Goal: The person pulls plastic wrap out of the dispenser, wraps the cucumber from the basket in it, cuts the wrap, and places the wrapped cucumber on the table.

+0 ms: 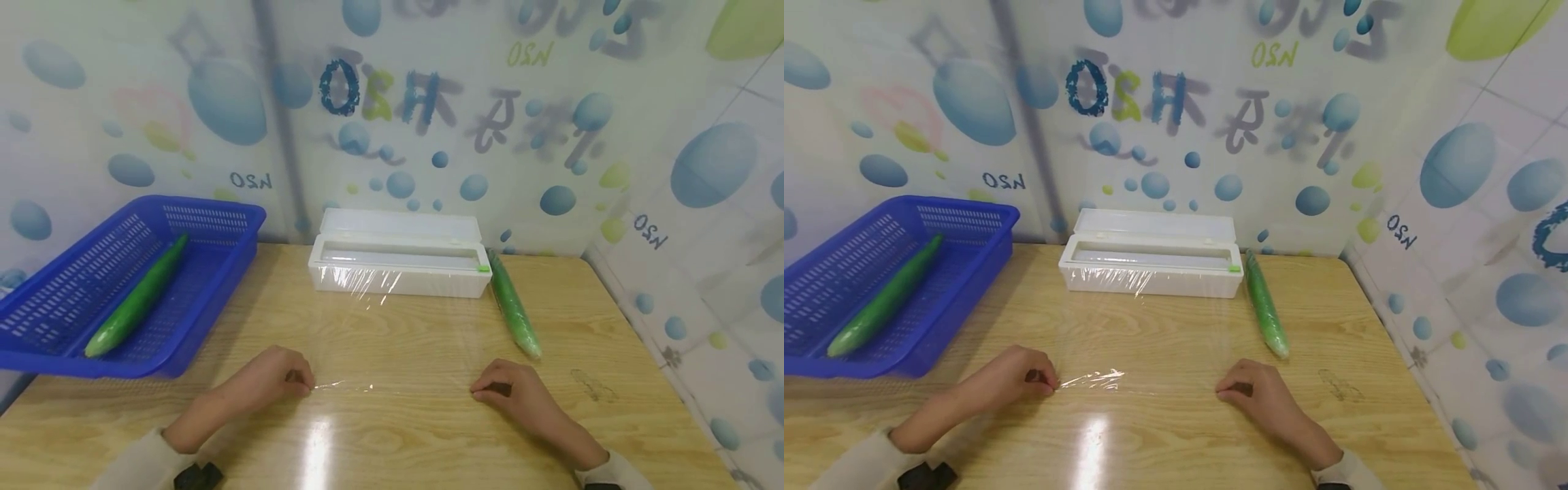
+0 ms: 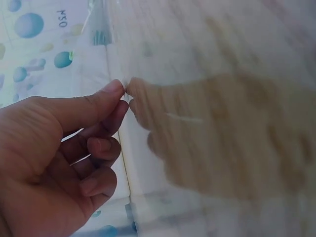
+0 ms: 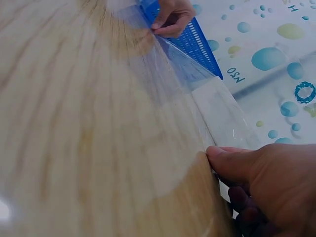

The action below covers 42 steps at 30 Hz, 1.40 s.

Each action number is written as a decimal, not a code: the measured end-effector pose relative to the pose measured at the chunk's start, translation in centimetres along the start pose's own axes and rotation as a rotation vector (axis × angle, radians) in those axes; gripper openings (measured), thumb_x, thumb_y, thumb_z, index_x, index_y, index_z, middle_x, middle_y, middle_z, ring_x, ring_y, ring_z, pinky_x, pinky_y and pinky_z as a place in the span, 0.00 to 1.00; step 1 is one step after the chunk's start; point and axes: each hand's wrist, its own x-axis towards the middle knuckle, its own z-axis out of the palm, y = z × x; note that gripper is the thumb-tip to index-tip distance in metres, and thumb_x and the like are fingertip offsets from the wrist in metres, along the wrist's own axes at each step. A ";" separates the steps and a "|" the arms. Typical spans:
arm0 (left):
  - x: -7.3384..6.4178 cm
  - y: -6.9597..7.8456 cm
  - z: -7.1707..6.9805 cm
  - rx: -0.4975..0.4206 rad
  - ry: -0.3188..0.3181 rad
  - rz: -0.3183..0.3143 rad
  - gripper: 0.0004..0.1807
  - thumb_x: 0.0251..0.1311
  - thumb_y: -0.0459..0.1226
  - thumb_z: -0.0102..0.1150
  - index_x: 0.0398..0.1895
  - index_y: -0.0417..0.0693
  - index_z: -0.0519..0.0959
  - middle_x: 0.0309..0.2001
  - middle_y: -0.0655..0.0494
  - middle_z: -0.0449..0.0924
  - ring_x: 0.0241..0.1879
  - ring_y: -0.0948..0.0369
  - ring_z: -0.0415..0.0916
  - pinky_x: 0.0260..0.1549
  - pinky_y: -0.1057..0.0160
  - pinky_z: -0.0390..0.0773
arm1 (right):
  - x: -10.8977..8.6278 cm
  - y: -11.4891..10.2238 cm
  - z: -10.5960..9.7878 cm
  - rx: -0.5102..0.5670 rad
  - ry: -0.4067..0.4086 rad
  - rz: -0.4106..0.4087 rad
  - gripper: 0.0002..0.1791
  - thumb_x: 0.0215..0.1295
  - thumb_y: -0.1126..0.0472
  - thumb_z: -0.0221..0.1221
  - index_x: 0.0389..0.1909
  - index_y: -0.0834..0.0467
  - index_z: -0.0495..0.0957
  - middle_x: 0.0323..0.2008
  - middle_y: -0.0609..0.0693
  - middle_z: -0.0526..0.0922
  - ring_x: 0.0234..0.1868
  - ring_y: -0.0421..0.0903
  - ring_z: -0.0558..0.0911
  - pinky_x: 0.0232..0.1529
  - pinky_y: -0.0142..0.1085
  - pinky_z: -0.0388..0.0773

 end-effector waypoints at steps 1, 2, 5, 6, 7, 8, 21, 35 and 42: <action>0.0 0.0 0.0 0.014 0.000 0.000 0.08 0.50 0.29 0.68 0.25 0.52 0.82 0.27 0.66 0.79 0.27 0.72 0.71 0.26 0.68 0.75 | 0.0 0.0 0.0 0.000 0.000 0.003 0.06 0.54 0.60 0.68 0.31 0.45 0.84 0.32 0.36 0.80 0.35 0.37 0.79 0.38 0.31 0.77; 0.1 0.1 0.0 0.026 0.001 0.001 0.08 0.50 0.29 0.68 0.25 0.52 0.82 0.27 0.66 0.79 0.27 0.72 0.71 0.26 0.68 0.74 | 0.0 0.0 0.0 0.001 -0.002 0.007 0.06 0.54 0.60 0.68 0.31 0.45 0.84 0.32 0.36 0.80 0.35 0.37 0.79 0.38 0.31 0.77; 0.1 0.2 0.0 0.039 0.000 0.000 0.08 0.50 0.28 0.68 0.25 0.52 0.82 0.27 0.66 0.79 0.26 0.72 0.70 0.26 0.68 0.74 | 0.0 0.0 -0.1 0.004 -0.007 0.021 0.06 0.55 0.59 0.68 0.31 0.44 0.84 0.32 0.36 0.80 0.35 0.37 0.79 0.38 0.32 0.78; 0.1 0.2 0.0 0.040 -0.003 0.003 0.09 0.50 0.28 0.68 0.25 0.53 0.82 0.27 0.66 0.79 0.27 0.72 0.70 0.26 0.68 0.74 | 0.0 0.0 -0.1 0.006 -0.008 0.024 0.06 0.55 0.59 0.68 0.31 0.44 0.84 0.32 0.36 0.80 0.35 0.37 0.79 0.38 0.32 0.78; 0.1 0.2 0.0 0.041 -0.004 0.007 0.09 0.50 0.28 0.68 0.25 0.53 0.82 0.27 0.66 0.79 0.27 0.71 0.70 0.26 0.68 0.74 | 0.0 0.0 -0.1 0.007 -0.008 0.026 0.05 0.55 0.59 0.68 0.31 0.44 0.85 0.32 0.36 0.80 0.35 0.37 0.79 0.38 0.32 0.78; 0.0 0.2 0.0 0.040 -0.006 0.011 0.09 0.50 0.28 0.68 0.25 0.53 0.82 0.26 0.66 0.79 0.26 0.71 0.70 0.26 0.68 0.74 | 0.0 0.0 -0.1 0.008 -0.007 0.028 0.05 0.55 0.59 0.68 0.31 0.44 0.85 0.32 0.36 0.80 0.35 0.37 0.79 0.37 0.32 0.78; -0.7 1.7 -5.2 0.186 0.184 0.164 0.12 0.47 0.24 0.68 0.26 0.50 0.81 0.26 0.70 0.76 0.25 0.72 0.68 0.22 0.68 0.72 | -0.2 0.1 0.2 0.014 0.013 -0.007 0.08 0.52 0.63 0.70 0.31 0.46 0.85 0.31 0.37 0.80 0.34 0.37 0.79 0.36 0.31 0.78; -2.9 0.4 -19.8 0.379 0.526 -0.324 0.14 0.61 0.45 0.63 0.44 0.46 0.83 0.39 0.46 0.83 0.36 0.57 0.77 0.30 0.63 0.69 | -0.2 0.0 0.1 0.021 0.016 -0.012 0.07 0.53 0.62 0.69 0.32 0.46 0.85 0.31 0.37 0.80 0.34 0.37 0.79 0.35 0.31 0.78; -3.7 -3.2 -22.6 0.287 0.597 -0.389 0.22 0.61 0.49 0.62 0.49 0.41 0.79 0.35 0.79 0.77 0.35 0.81 0.67 0.31 0.70 0.64 | -0.1 0.0 0.0 0.018 -0.001 0.010 0.08 0.54 0.62 0.69 0.32 0.46 0.85 0.32 0.37 0.80 0.34 0.37 0.78 0.35 0.31 0.78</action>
